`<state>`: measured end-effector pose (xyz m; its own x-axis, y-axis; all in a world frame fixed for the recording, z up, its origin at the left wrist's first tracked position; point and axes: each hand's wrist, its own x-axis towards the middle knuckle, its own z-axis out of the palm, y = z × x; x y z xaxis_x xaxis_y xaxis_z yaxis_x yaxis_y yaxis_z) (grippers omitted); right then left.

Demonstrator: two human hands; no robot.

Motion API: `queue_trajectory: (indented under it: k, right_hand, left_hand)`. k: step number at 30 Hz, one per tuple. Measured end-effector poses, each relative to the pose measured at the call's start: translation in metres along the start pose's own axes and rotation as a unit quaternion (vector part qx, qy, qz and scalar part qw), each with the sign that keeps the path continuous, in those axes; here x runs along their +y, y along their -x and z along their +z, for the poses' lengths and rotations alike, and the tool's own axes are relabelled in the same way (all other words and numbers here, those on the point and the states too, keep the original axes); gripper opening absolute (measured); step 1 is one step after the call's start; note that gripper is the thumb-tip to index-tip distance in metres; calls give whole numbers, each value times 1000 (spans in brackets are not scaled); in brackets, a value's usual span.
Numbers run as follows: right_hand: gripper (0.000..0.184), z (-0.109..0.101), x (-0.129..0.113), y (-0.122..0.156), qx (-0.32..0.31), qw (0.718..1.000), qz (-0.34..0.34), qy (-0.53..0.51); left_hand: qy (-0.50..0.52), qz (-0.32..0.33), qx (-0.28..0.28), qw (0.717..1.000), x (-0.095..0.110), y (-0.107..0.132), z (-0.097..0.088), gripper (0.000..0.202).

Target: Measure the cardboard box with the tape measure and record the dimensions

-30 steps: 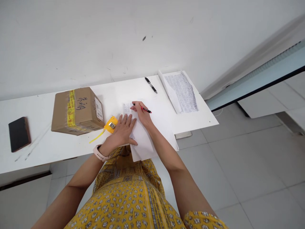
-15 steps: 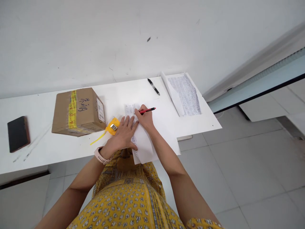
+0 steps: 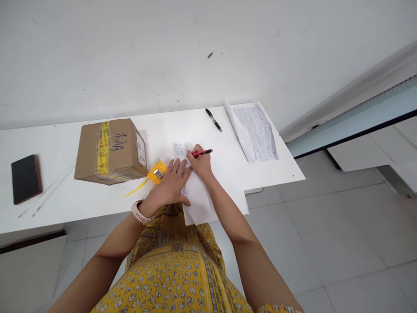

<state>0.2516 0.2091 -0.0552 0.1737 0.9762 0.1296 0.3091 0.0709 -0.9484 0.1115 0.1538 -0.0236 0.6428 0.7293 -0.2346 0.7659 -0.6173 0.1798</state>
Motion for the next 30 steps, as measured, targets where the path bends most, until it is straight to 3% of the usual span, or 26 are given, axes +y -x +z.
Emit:
queue_trajectory:
  k: [20,30]
  right_hand:
    - [31,-1,0,0,16,1000,-7,11]
    - [31,-1,0,0,13,1000,-11,-8]
  left_hand:
    - [0,11,9,1000,-2,0,3,135]
    - [0,-5,-19,1000,3,1,-8,135]
